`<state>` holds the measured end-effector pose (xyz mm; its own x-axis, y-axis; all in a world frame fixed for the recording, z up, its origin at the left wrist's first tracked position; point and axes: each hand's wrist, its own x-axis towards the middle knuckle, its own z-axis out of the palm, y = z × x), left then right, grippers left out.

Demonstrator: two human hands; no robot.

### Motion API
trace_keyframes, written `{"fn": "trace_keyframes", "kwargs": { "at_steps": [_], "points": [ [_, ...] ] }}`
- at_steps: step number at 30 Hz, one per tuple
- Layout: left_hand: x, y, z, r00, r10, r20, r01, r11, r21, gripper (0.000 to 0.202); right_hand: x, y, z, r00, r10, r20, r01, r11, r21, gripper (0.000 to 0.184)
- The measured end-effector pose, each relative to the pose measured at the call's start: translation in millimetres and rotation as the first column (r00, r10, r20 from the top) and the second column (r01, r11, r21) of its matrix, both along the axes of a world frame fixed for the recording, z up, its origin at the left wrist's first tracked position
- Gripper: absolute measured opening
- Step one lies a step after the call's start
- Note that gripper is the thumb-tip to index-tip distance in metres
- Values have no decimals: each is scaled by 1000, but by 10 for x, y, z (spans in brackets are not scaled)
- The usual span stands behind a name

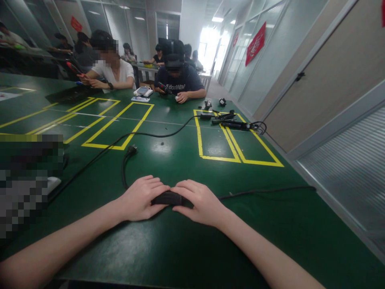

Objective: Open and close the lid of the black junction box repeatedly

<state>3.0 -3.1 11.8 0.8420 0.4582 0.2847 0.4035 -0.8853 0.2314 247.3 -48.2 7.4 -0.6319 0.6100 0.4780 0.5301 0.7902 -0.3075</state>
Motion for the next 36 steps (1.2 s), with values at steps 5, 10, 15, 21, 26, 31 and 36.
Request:
{"fn": "trace_keyframes", "kwargs": {
  "at_steps": [5, 10, 15, 21, 26, 31, 36],
  "points": [
    [-17, 8, 6, 998, -10, 60, 9, 1000, 7, 29, -25, -12, 4, 997, -39, -70, 39, 999, -3, 20],
    [-33, 1, 16, 997, -25, 72, 26, 1000, -12, 30, -22, 1, -24, 987, -36, -159, 34, 999, -20, 27],
    [-18, -3, -2, 995, -21, 102, 26, 999, -46, 24, -28, 4, -45, 981, -29, -190, 23, 999, -35, 28],
    [-11, 4, -19, 990, -29, 138, 39, 996, -75, 19, -31, -1, -39, 982, -48, -181, 31, 995, -92, 23],
    [-21, -10, -31, 987, -37, 155, 55, 993, -108, 21, -34, -6, -35, 977, -81, -197, 57, 990, -126, 32],
    [-19, -19, -29, 988, -17, 153, 30, 996, -82, 19, -41, -5, -35, 984, -55, -171, 31, 990, -140, 27],
    [-5, -30, -2, 989, -21, 145, 30, 998, -61, 15, -37, -13, -34, 980, -79, -184, 48, 984, -172, 36]
  ]
}}
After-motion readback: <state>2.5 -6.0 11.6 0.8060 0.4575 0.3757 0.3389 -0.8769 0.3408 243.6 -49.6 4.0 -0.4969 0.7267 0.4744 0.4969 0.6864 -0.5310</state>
